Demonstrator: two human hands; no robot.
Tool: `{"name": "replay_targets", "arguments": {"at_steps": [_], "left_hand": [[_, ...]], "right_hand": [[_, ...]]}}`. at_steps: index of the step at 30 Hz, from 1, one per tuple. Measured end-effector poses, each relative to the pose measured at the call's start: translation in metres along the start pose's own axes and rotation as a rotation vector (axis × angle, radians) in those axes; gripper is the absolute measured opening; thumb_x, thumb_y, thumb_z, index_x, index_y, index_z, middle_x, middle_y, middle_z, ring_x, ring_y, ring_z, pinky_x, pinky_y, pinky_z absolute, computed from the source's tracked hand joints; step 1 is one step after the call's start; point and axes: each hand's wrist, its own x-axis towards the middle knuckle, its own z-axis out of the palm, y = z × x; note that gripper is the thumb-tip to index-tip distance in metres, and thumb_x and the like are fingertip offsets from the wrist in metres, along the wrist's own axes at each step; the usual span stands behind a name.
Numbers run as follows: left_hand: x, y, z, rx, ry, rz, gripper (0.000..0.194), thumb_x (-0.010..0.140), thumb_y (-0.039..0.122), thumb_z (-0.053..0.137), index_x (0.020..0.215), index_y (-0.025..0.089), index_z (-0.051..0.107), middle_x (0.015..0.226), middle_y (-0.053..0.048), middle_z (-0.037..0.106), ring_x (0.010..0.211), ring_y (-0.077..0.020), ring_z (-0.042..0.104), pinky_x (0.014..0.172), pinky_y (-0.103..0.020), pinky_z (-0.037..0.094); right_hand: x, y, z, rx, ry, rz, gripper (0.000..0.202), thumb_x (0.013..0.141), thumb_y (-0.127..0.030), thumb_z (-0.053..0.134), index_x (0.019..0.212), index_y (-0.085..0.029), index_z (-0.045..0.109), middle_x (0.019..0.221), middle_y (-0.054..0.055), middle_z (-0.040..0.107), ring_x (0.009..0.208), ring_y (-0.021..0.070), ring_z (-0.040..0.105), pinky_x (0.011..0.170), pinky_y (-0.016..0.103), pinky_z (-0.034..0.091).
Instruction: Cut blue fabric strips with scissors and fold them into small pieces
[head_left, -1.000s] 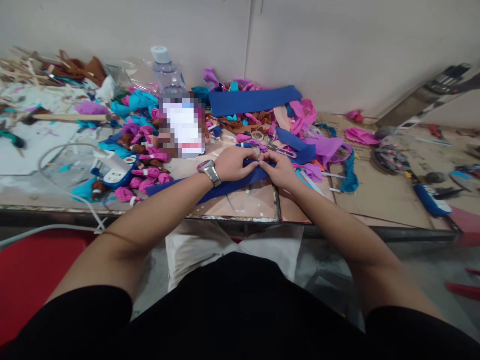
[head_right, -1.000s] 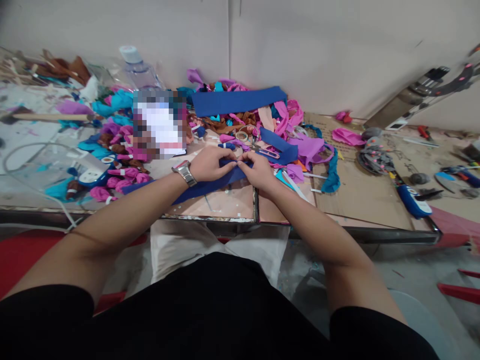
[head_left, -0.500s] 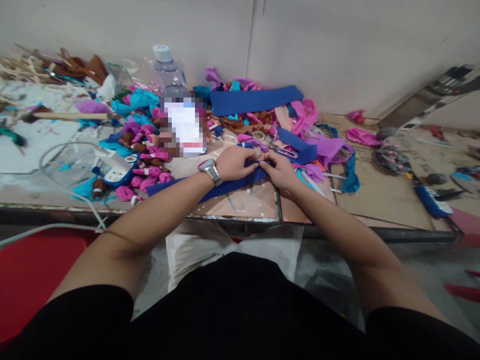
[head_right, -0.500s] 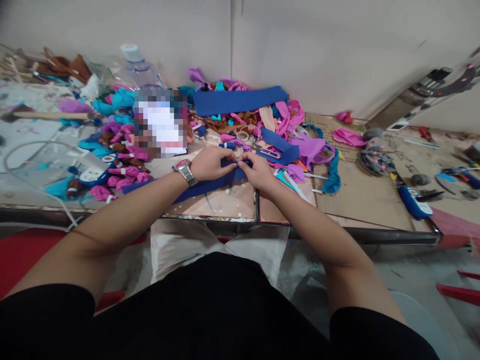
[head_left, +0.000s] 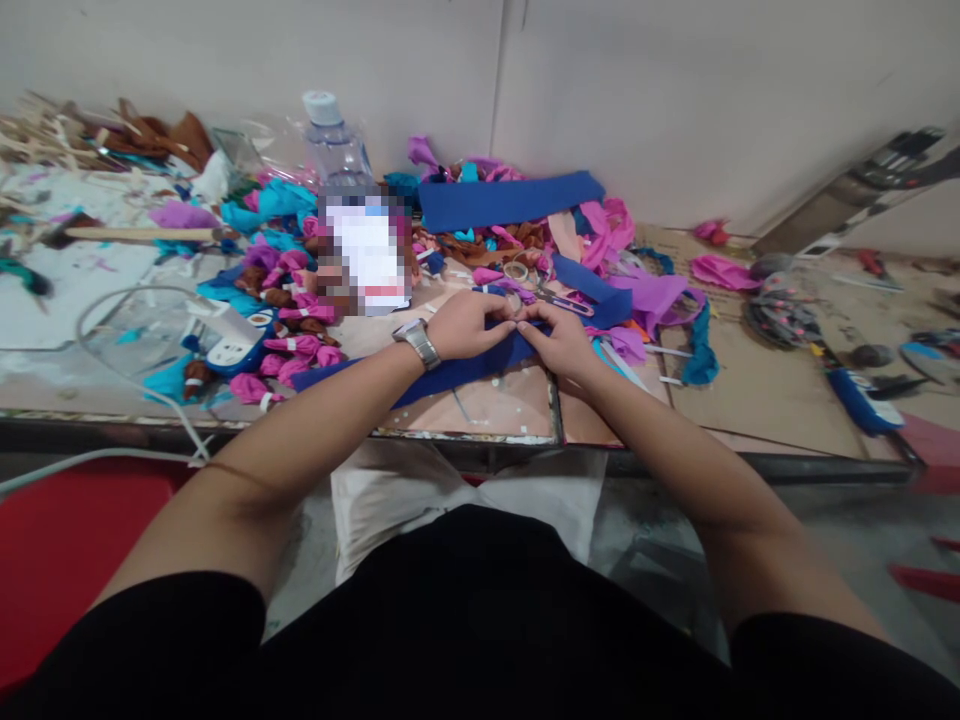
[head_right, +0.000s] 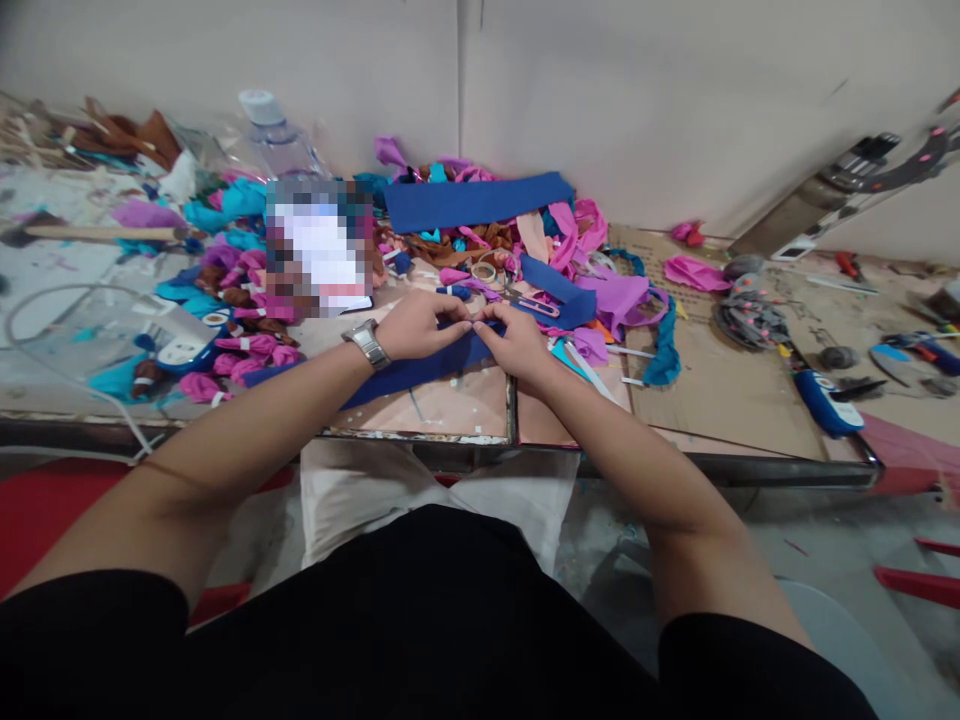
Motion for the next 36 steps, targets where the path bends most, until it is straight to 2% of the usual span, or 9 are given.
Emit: {"name": "replay_targets", "arguments": {"at_steps": [12,25,36], "left_hand": [[0.0009,0.0016,-0.0002,-0.127,0.025,-0.045,0.029,0.097,0.041,0.06,0.086,0.017,0.072,0.079,-0.003,0.074,0.071,-0.0159,0.061,0.069,-0.031,0.042],[0.001,0.0016,0.002,-0.072,0.003,-0.048,0.026,0.098,0.039,0.06,0.09,0.018,0.073,0.087,-0.005,0.077,0.078,-0.0189,0.066,0.073,-0.033,0.042],[0.0016,-0.0005,0.0002,-0.097,0.027,-0.067,0.031,0.098,0.045,0.06,0.092,0.018,0.075,0.088,-0.005,0.077,0.079,-0.0187,0.065,0.074,-0.033,0.043]], "right_hand": [[0.0009,-0.0084,-0.003,-0.067,0.074,-0.083,0.02,0.091,-0.038,0.065,0.092,-0.02,0.073,0.089,0.006,0.078,0.085,0.0245,0.068,0.081,0.038,0.051],[0.0009,-0.0051,-0.0038,-0.09,0.06,-0.087,0.021,0.093,-0.04,0.064,0.09,-0.02,0.071,0.09,0.006,0.077,0.085,0.0243,0.068,0.082,0.038,0.051],[0.0007,-0.0086,-0.0049,-0.095,0.104,-0.083,0.02,0.094,-0.04,0.064,0.092,-0.021,0.072,0.092,0.006,0.077,0.088,0.0249,0.068,0.085,0.039,0.051]]}}
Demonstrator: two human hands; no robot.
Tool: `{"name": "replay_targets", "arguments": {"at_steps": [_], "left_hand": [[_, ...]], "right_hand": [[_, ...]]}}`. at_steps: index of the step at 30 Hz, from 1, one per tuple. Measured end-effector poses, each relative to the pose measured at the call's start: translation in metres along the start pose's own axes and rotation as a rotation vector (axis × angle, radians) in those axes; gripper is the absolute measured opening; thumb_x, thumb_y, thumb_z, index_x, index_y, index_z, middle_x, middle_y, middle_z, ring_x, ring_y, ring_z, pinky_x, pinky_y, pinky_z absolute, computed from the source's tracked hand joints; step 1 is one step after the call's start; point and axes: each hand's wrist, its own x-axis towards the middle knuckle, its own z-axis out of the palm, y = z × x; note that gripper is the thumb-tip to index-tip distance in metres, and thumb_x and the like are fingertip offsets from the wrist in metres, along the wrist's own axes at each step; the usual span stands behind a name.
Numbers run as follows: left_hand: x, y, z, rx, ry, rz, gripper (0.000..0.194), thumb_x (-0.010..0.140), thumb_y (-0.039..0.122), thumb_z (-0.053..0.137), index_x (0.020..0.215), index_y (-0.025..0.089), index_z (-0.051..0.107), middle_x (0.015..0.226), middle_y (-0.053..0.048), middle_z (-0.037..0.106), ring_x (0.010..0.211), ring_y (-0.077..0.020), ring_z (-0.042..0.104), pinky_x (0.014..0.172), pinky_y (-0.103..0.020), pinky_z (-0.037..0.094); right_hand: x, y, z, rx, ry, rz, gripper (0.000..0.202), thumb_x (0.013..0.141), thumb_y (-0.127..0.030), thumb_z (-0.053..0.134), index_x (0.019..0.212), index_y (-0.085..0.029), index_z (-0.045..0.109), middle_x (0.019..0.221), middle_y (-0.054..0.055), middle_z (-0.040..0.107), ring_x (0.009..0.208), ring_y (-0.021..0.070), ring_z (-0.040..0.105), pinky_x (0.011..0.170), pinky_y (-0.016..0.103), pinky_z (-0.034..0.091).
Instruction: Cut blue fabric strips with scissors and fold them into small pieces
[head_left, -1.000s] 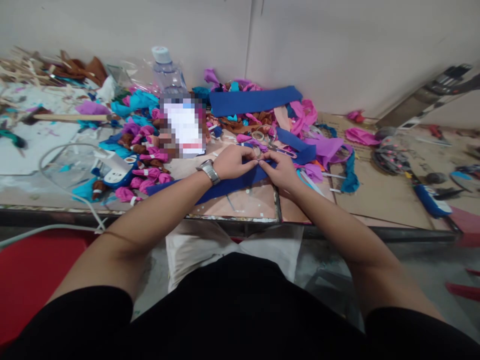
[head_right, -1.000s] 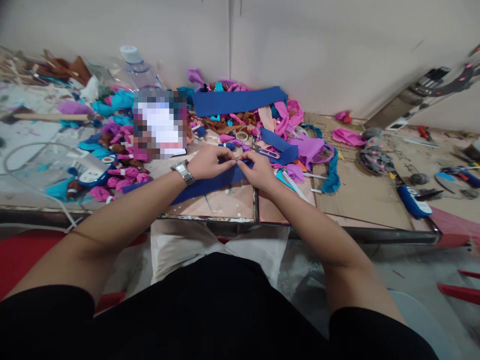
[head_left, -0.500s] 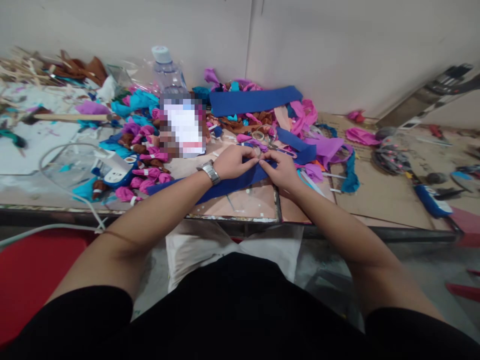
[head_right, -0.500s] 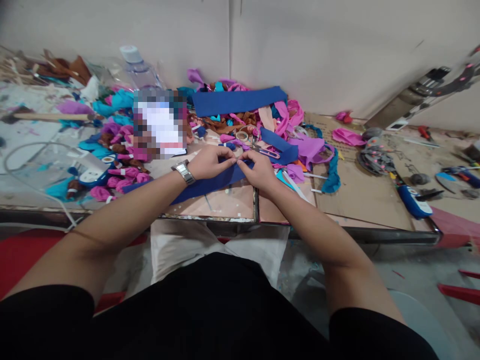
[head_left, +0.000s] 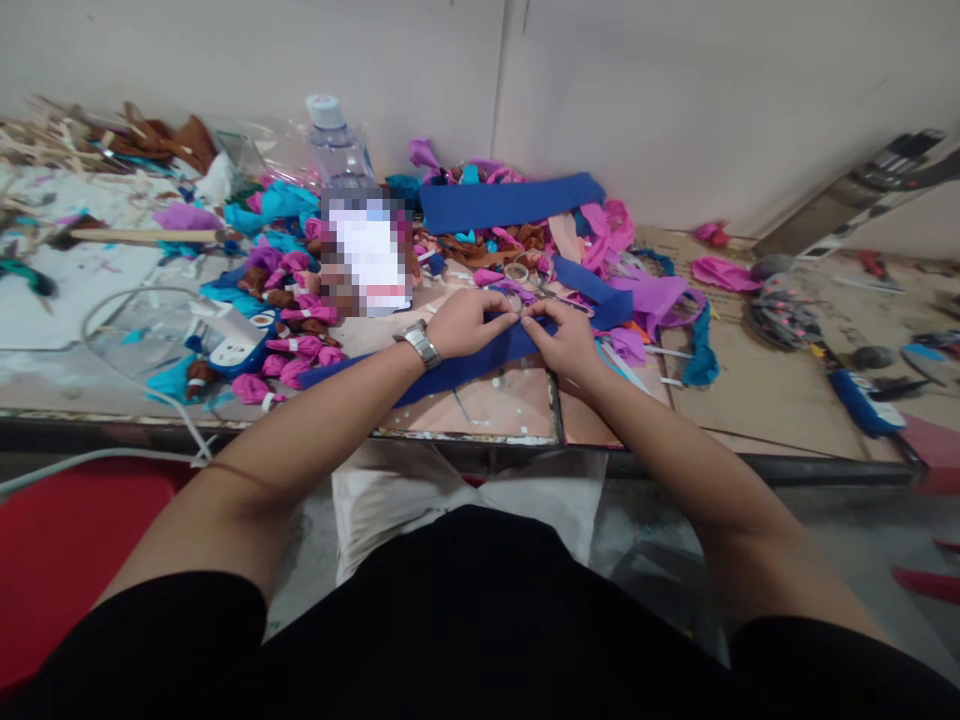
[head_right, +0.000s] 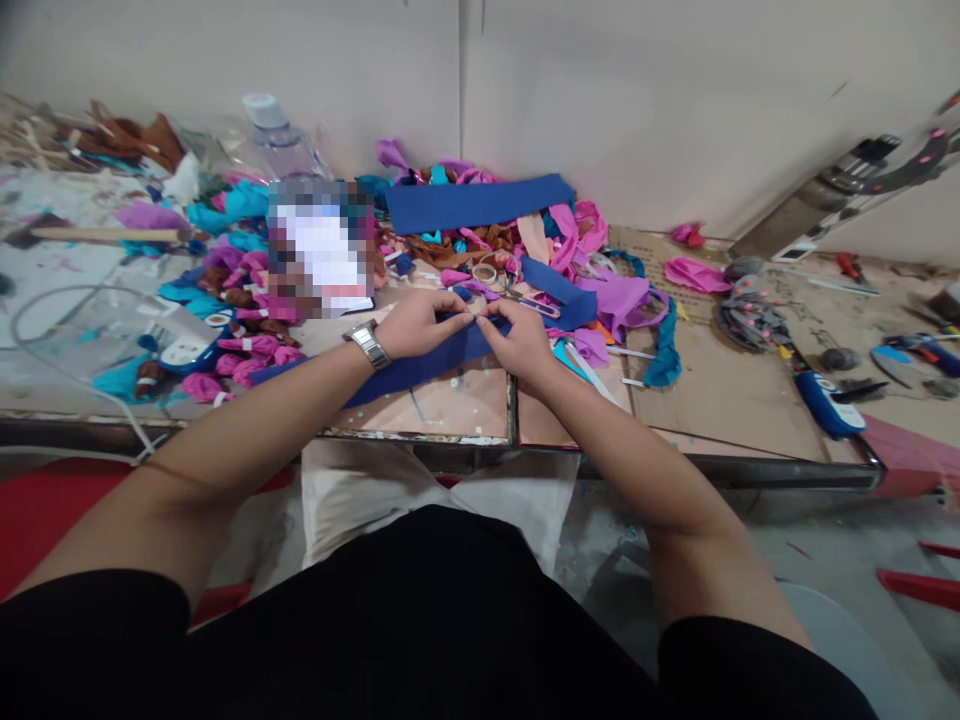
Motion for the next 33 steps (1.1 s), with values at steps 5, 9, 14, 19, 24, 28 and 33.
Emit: {"name": "replay_targets", "arguments": {"at_steps": [5,9,14,19,24,28,33], "left_hand": [[0.0007,0.001,0.0004,-0.036,0.007,-0.015,0.035,0.099,0.046,0.058,0.088,0.017,0.074,0.08,-0.004,0.073,0.072,-0.0165,0.061,0.07,-0.032,0.041],[0.0005,0.002,0.0002,-0.08,-0.002,-0.01,0.032,0.098,0.046,0.061,0.088,0.017,0.073,0.083,-0.004,0.075,0.075,-0.0167,0.063,0.072,-0.032,0.043],[-0.0013,0.0031,0.0013,-0.002,-0.012,0.042,0.03,0.098,0.044,0.061,0.09,0.018,0.073,0.085,-0.004,0.075,0.076,-0.018,0.064,0.073,-0.033,0.043],[-0.0014,0.0014,0.0015,-0.031,-0.02,0.065,0.033,0.1,0.047,0.06,0.093,0.019,0.075,0.089,-0.004,0.077,0.078,-0.018,0.066,0.075,-0.033,0.044],[0.0,-0.0031,-0.0008,-0.003,-0.013,0.037,0.031,0.098,0.046,0.061,0.092,0.019,0.075,0.087,-0.003,0.077,0.078,-0.0182,0.065,0.075,-0.033,0.044],[0.0003,-0.005,-0.0007,-0.011,-0.036,0.038,0.032,0.098,0.048,0.061,0.094,0.019,0.076,0.088,-0.003,0.077,0.077,-0.0177,0.065,0.074,-0.032,0.044],[0.0012,-0.0051,-0.0035,-0.002,-0.02,0.03,0.034,0.097,0.048,0.062,0.092,0.018,0.076,0.085,-0.004,0.076,0.075,-0.0174,0.063,0.071,-0.031,0.043]], "right_hand": [[0.0005,-0.001,0.0001,0.0,-0.012,0.008,0.023,0.094,-0.044,0.065,0.092,-0.022,0.072,0.092,0.007,0.077,0.089,0.026,0.068,0.086,0.04,0.052],[0.0004,-0.0011,0.0003,0.007,-0.017,0.016,0.024,0.094,-0.045,0.065,0.092,-0.022,0.072,0.092,0.007,0.077,0.089,0.026,0.068,0.086,0.04,0.051],[-0.0005,0.0014,0.0024,0.026,-0.047,0.02,0.022,0.093,-0.042,0.063,0.088,-0.021,0.068,0.088,0.005,0.074,0.084,0.0232,0.065,0.082,0.037,0.049],[0.0007,0.0016,0.0041,0.101,-0.056,0.072,0.023,0.092,-0.042,0.061,0.083,-0.021,0.065,0.084,0.004,0.071,0.08,0.0215,0.062,0.078,0.035,0.048],[0.0,-0.002,0.0036,0.166,-0.044,0.132,0.023,0.09,-0.043,0.066,0.088,-0.02,0.071,0.086,0.003,0.073,0.082,0.0209,0.064,0.079,0.034,0.05],[0.0006,-0.0012,0.0025,0.149,-0.055,0.123,0.023,0.089,-0.043,0.067,0.084,-0.021,0.07,0.084,0.003,0.072,0.079,0.0203,0.062,0.079,0.035,0.05],[0.0048,0.0034,0.0005,0.152,-0.041,0.128,0.027,0.089,-0.047,0.067,0.081,-0.021,0.067,0.081,0.003,0.07,0.078,0.0211,0.062,0.079,0.036,0.049]]}}
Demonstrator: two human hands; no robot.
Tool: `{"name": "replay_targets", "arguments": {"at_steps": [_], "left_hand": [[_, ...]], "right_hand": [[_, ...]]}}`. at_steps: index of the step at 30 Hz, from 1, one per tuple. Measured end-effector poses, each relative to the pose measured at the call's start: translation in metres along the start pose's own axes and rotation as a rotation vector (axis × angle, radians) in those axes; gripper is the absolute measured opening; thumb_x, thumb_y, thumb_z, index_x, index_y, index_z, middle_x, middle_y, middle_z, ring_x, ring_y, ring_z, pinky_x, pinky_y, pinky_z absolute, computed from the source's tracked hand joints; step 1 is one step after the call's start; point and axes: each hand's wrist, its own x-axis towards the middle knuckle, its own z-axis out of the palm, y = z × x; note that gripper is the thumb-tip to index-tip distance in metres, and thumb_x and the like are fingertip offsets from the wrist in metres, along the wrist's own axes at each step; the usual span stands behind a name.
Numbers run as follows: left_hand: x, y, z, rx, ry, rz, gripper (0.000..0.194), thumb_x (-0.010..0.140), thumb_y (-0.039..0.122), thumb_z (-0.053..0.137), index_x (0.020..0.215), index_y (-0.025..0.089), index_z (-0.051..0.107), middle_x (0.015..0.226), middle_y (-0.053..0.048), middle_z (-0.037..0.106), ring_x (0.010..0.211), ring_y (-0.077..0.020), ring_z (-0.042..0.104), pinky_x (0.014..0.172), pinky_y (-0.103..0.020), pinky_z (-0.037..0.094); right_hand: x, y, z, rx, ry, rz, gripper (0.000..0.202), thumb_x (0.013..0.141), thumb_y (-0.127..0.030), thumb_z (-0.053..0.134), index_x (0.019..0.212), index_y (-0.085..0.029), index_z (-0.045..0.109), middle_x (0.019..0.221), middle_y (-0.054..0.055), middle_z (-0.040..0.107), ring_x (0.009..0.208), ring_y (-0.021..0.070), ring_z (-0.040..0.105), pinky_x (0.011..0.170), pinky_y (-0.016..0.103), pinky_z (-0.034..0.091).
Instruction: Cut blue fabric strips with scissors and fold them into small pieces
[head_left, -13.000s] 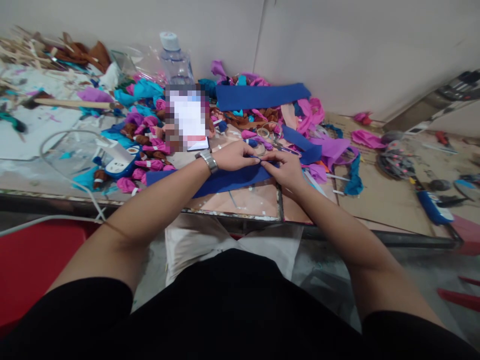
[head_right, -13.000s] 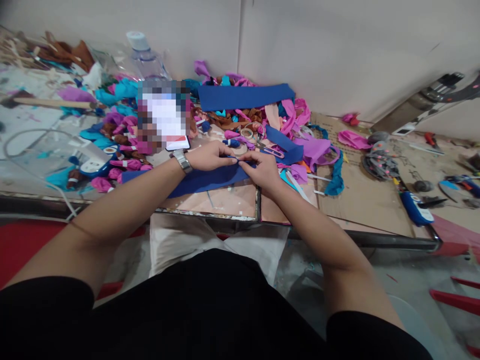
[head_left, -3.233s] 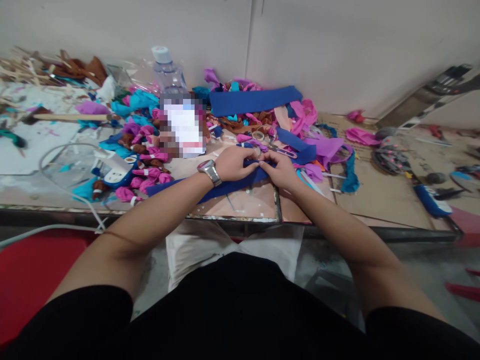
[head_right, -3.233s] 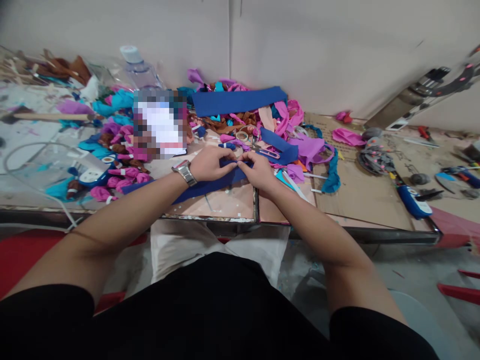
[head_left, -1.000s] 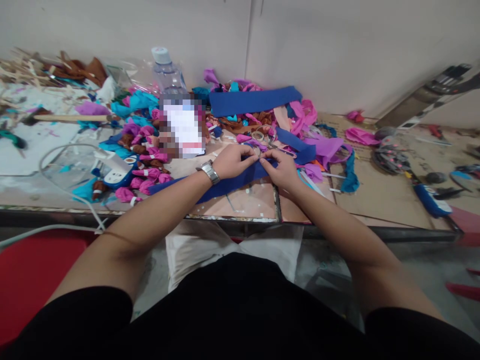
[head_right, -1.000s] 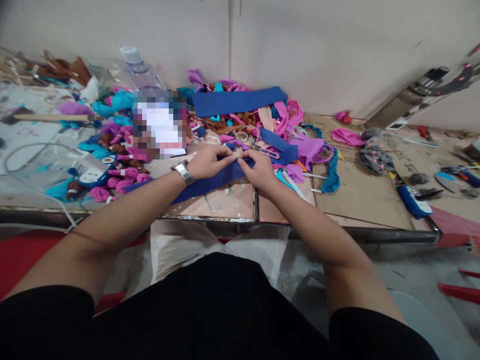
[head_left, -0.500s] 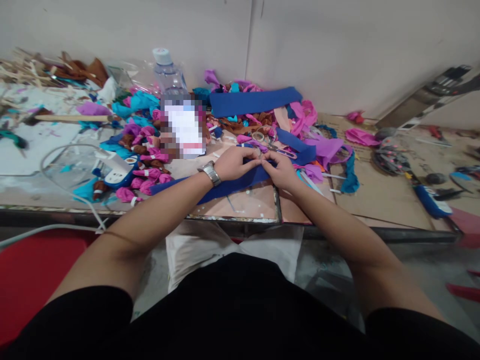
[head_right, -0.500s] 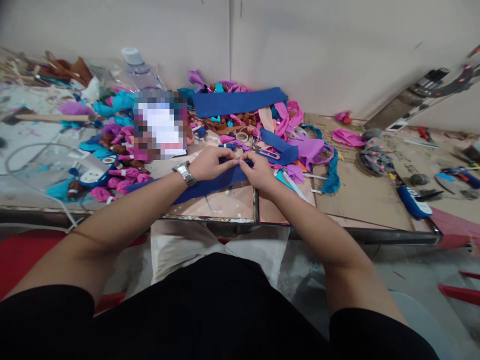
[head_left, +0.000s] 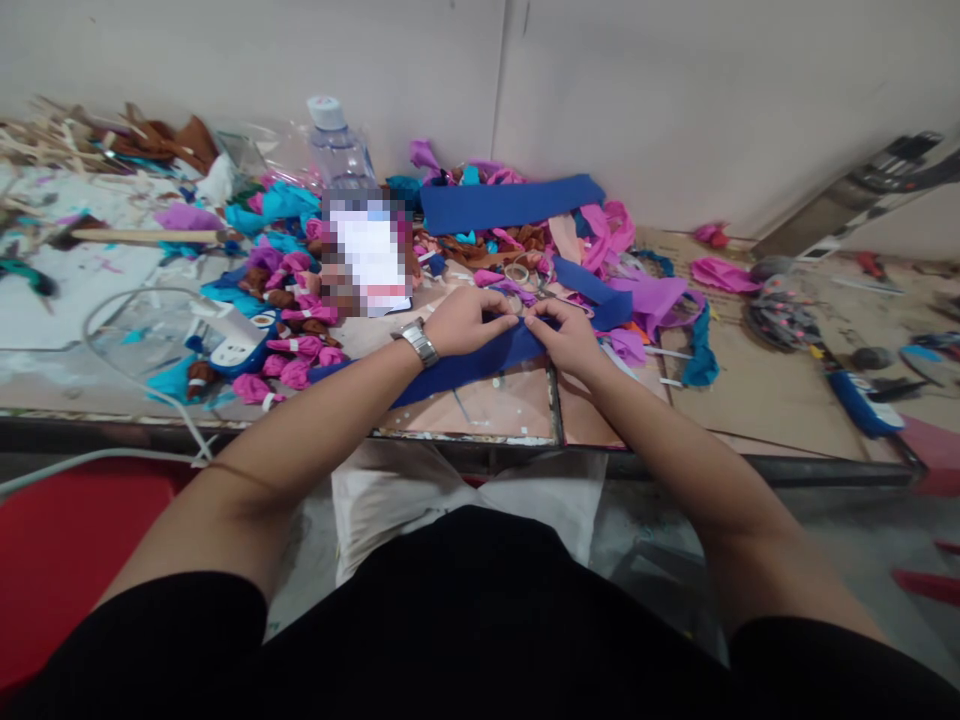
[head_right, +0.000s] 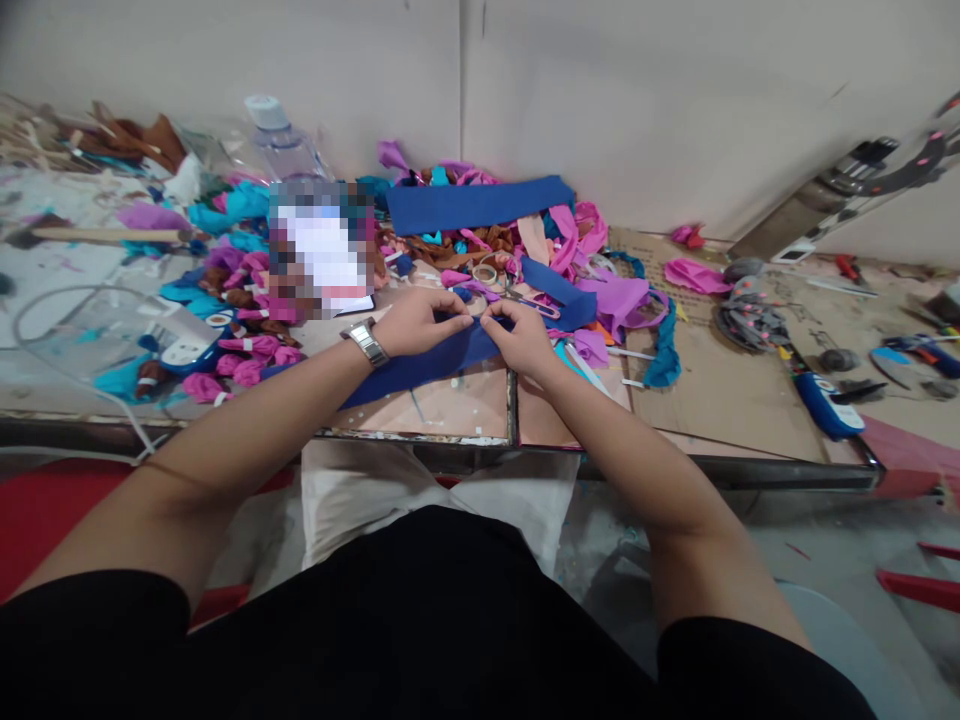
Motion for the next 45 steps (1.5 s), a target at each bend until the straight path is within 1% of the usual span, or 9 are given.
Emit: {"name": "replay_targets", "arguments": {"at_steps": [4,9,14,21,29,35,41,43,45], "left_hand": [[0.0,0.0,-0.003,-0.004,0.04,-0.019,0.034,0.098,0.047,0.062,0.092,0.017,0.078,0.085,-0.004,0.077,0.073,-0.0166,0.062,0.069,-0.031,0.042],[0.0,0.0,-0.005,-0.006,0.006,-0.011,0.033,0.096,0.047,0.064,0.09,0.017,0.079,0.08,-0.004,0.076,0.071,-0.0159,0.061,0.067,-0.03,0.04],[0.002,-0.006,-0.003,-0.061,-0.003,-0.043,0.036,0.095,0.049,0.065,0.091,0.017,0.08,0.079,-0.003,0.076,0.068,-0.0149,0.059,0.065,-0.029,0.04],[0.003,-0.011,-0.002,-0.131,-0.022,-0.05,0.037,0.092,0.052,0.068,0.093,0.017,0.082,0.081,-0.003,0.076,0.071,-0.0153,0.06,0.065,-0.029,0.042],[0.004,-0.013,-0.003,-0.139,-0.118,-0.08,0.034,0.091,0.048,0.069,0.098,0.019,0.084,0.075,0.001,0.072,0.063,-0.0128,0.054,0.062,-0.028,0.038],[0.007,-0.018,-0.002,-0.242,-0.101,-0.096,0.027,0.087,0.036,0.074,0.106,0.019,0.084,0.093,-0.003,0.08,0.078,-0.0159,0.066,0.077,-0.029,0.05],[0.008,-0.015,-0.003,-0.313,-0.117,-0.154,0.03,0.083,0.027,0.073,0.109,0.016,0.083,0.1,-0.005,0.081,0.087,-0.0176,0.068,0.088,-0.031,0.051],[0.007,-0.012,-0.004,-0.311,-0.114,-0.179,0.027,0.085,0.031,0.072,0.105,0.016,0.083,0.096,-0.004,0.08,0.084,-0.0172,0.066,0.084,-0.03,0.049],[0.007,-0.01,-0.004,-0.294,-0.092,-0.208,0.028,0.089,0.038,0.068,0.095,0.016,0.083,0.084,-0.004,0.077,0.076,-0.0159,0.061,0.075,-0.029,0.045]], "right_hand": [[0.0,0.0,-0.001,0.006,0.014,-0.006,0.026,0.088,-0.045,0.068,0.083,-0.02,0.07,0.082,0.004,0.072,0.079,0.0218,0.063,0.079,0.036,0.049],[-0.002,-0.002,0.0,0.01,-0.027,-0.003,0.026,0.089,-0.045,0.07,0.089,-0.02,0.075,0.087,0.004,0.077,0.082,0.022,0.067,0.08,0.036,0.052],[-0.001,-0.002,-0.001,-0.023,0.031,-0.011,0.028,0.09,-0.047,0.07,0.085,-0.02,0.075,0.084,0.004,0.077,0.08,0.0229,0.068,0.08,0.037,0.053],[-0.003,-0.008,-0.001,0.005,0.03,-0.042,0.019,0.086,-0.037,0.073,0.091,-0.02,0.079,0.09,0.006,0.081,0.085,0.0246,0.072,0.083,0.039,0.056],[-0.006,-0.009,0.001,0.049,0.033,-0.07,0.015,0.087,-0.032,0.074,0.092,-0.021,0.083,0.093,0.006,0.083,0.088,0.0254,0.076,0.088,0.04,0.057],[-0.007,-0.007,0.001,0.021,0.028,-0.118,0.014,0.087,-0.03,0.074,0.094,-0.023,0.084,0.097,0.005,0.084,0.091,0.0255,0.077,0.091,0.04,0.058],[-0.007,-0.006,0.002,0.029,0.063,-0.15,0.012,0.085,-0.028,0.077,0.091,-0.023,0.085,0.092,0.004,0.084,0.088,0.0244,0.078,0.089,0.038,0.059],[-0.008,-0.006,0.002,0.024,0.054,-0.14,0.012,0.085,-0.029,0.077,0.092,-0.024,0.085,0.094,0.004,0.084,0.089,0.0245,0.078,0.089,0.038,0.06],[-0.008,-0.005,0.002,0.019,0.05,-0.135,0.012,0.085,-0.029,0.078,0.092,-0.024,0.085,0.095,0.004,0.085,0.09,0.0246,0.079,0.089,0.038,0.06]]}}
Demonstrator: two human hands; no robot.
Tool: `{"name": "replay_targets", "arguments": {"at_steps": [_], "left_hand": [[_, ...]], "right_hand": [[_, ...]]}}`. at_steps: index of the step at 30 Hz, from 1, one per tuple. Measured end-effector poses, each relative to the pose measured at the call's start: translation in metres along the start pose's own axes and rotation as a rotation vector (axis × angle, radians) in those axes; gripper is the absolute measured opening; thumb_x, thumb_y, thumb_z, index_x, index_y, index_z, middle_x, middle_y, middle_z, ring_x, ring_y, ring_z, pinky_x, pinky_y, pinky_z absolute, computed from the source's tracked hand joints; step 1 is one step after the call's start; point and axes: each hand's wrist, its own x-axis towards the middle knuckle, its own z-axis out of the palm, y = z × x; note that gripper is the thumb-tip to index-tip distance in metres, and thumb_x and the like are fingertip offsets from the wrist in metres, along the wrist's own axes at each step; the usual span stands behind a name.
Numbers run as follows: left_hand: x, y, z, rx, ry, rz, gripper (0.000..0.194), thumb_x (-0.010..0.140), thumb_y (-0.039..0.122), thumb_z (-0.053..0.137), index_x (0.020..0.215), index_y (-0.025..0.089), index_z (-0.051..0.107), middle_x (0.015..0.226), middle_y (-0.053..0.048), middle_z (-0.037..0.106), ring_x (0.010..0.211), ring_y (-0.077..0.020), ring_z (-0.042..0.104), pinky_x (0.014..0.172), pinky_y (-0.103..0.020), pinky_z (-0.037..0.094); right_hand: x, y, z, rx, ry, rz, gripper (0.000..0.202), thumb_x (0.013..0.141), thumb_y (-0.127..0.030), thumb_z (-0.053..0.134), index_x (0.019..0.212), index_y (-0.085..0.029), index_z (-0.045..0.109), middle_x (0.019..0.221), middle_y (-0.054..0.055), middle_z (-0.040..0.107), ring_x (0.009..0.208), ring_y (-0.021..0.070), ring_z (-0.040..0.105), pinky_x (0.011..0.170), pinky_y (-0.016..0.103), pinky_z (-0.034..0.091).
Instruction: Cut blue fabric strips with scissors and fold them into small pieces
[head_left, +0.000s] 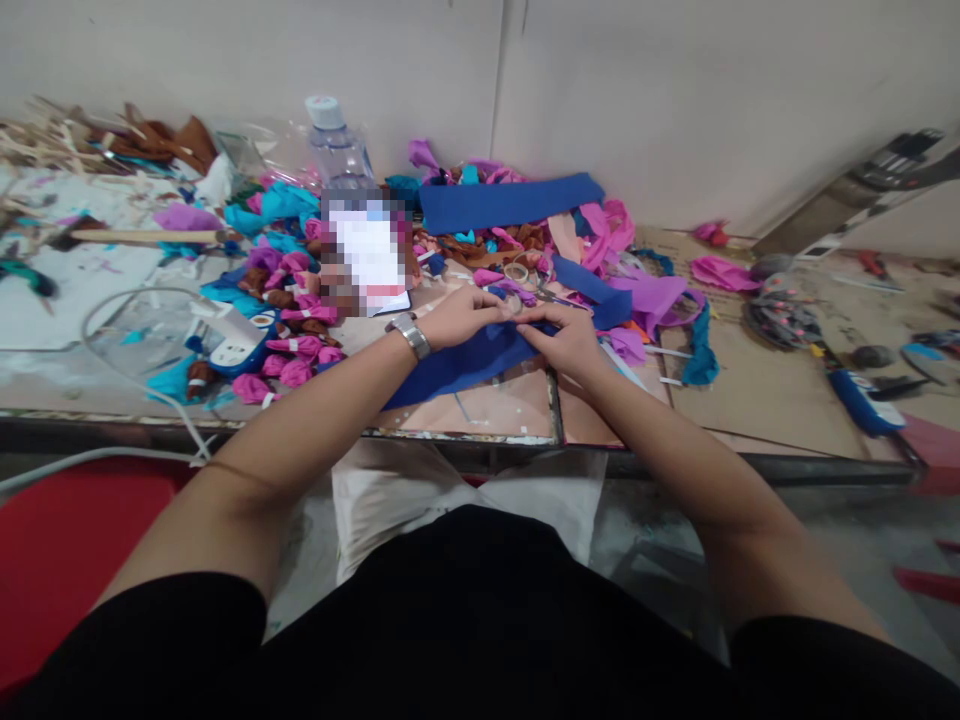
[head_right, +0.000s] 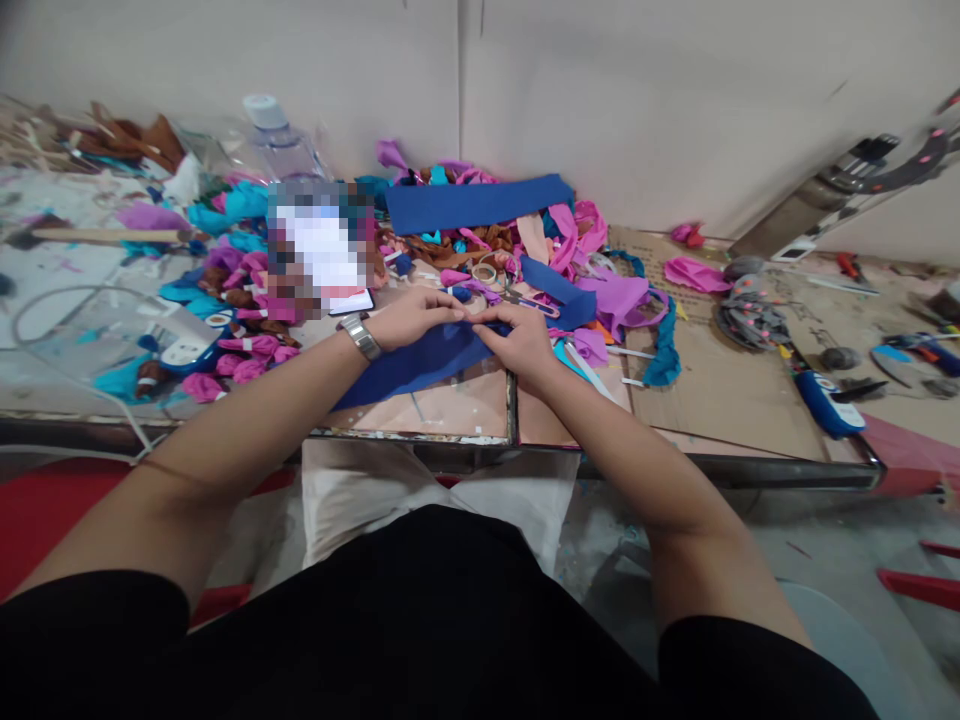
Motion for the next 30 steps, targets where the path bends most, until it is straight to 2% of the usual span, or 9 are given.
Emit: {"name": "replay_targets", "arguments": {"at_steps": [3,6,10,13,16,19,24,30], "left_hand": [[-0.0018,0.0029,0.0008,0.045,0.013,-0.037,0.039,0.094,0.048,0.064,0.08,0.015,0.079,0.064,-0.001,0.063,0.061,-0.0124,0.047,0.063,-0.029,0.034],[-0.0026,0.0037,0.0011,0.069,-0.018,-0.046,0.039,0.092,0.05,0.065,0.079,0.015,0.078,0.061,0.001,0.056,0.057,-0.0106,0.04,0.06,-0.03,0.027],[-0.0028,0.0032,0.0007,0.035,-0.054,-0.018,0.037,0.089,0.05,0.07,0.09,0.014,0.08,0.072,-0.001,0.066,0.063,-0.0115,0.049,0.063,-0.028,0.034],[-0.0044,0.0045,0.0012,0.032,-0.076,0.088,0.035,0.086,0.047,0.076,0.103,0.016,0.08,0.091,-0.004,0.076,0.077,-0.0151,0.062,0.075,-0.029,0.045],[-0.0071,0.0071,0.0029,0.141,-0.028,0.181,0.034,0.091,0.045,0.073,0.11,0.018,0.081,0.101,-0.006,0.079,0.087,-0.0184,0.067,0.084,-0.031,0.049],[-0.0089,0.0082,0.004,0.254,-0.001,0.205,0.034,0.096,0.046,0.066,0.107,0.019,0.083,0.094,-0.004,0.08,0.08,-0.0174,0.066,0.078,-0.03,0.046],[-0.008,0.0064,0.0026,0.272,0.006,0.228,0.035,0.098,0.047,0.062,0.101,0.017,0.082,0.088,-0.004,0.078,0.076,-0.0167,0.063,0.071,-0.03,0.041],[-0.0062,0.0071,0.0022,0.298,0.027,0.251,0.046,0.103,0.05,0.052,0.081,0.016,0.074,0.067,0.0,0.061,0.064,-0.0136,0.049,0.065,-0.031,0.032]], "right_hand": [[0.0,0.0018,-0.0005,-0.012,-0.002,-0.016,0.012,0.085,-0.03,0.077,0.092,-0.023,0.085,0.096,0.005,0.085,0.091,0.0246,0.079,0.09,0.038,0.061],[-0.0002,0.0034,-0.0005,-0.026,-0.001,-0.02,0.013,0.085,-0.029,0.076,0.093,-0.023,0.085,0.097,0.005,0.085,0.092,0.0246,0.079,0.092,0.039,0.06],[-0.0009,0.0004,-0.0001,-0.023,0.009,0.0,0.013,0.086,-0.028,0.077,0.093,-0.023,0.085,0.095,0.005,0.084,0.09,0.0243,0.078,0.089,0.038,0.06],[-0.0006,-0.0035,-0.0001,-0.001,0.034,0.026,0.012,0.085,-0.028,0.077,0.091,-0.022,0.085,0.092,0.005,0.084,0.087,0.0242,0.077,0.086,0.037,0.059],[0.0008,-0.0045,-0.0003,0.027,0.036,0.045,0.013,0.084,-0.028,0.077,0.091,-0.02,0.084,0.09,0.005,0.083,0.085,0.024,0.076,0.084,0.037,0.058],[0.0018,-0.0028,-0.0004,0.031,0.017,0.075,0.015,0.085,-0.03,0.076,0.092,-0.019,0.083,0.09,0.005,0.082,0.085,0.0235,0.075,0.083,0.036,0.057],[0.0018,0.001,0.0005,0.054,0.003,0.114,0.017,0.085,-0.035,0.077,0.088,-0.019,0.082,0.089,0.005,0.081,0.083,0.0227,0.073,0.081,0.036,0.055],[0.0035,0.0017,0.0009,0.071,0.018,0.139,0.017,0.083,-0.036,0.077,0.083,-0.019,0.08,0.081,0.004,0.078,0.076,0.0206,0.069,0.077,0.034,0.054]]}}
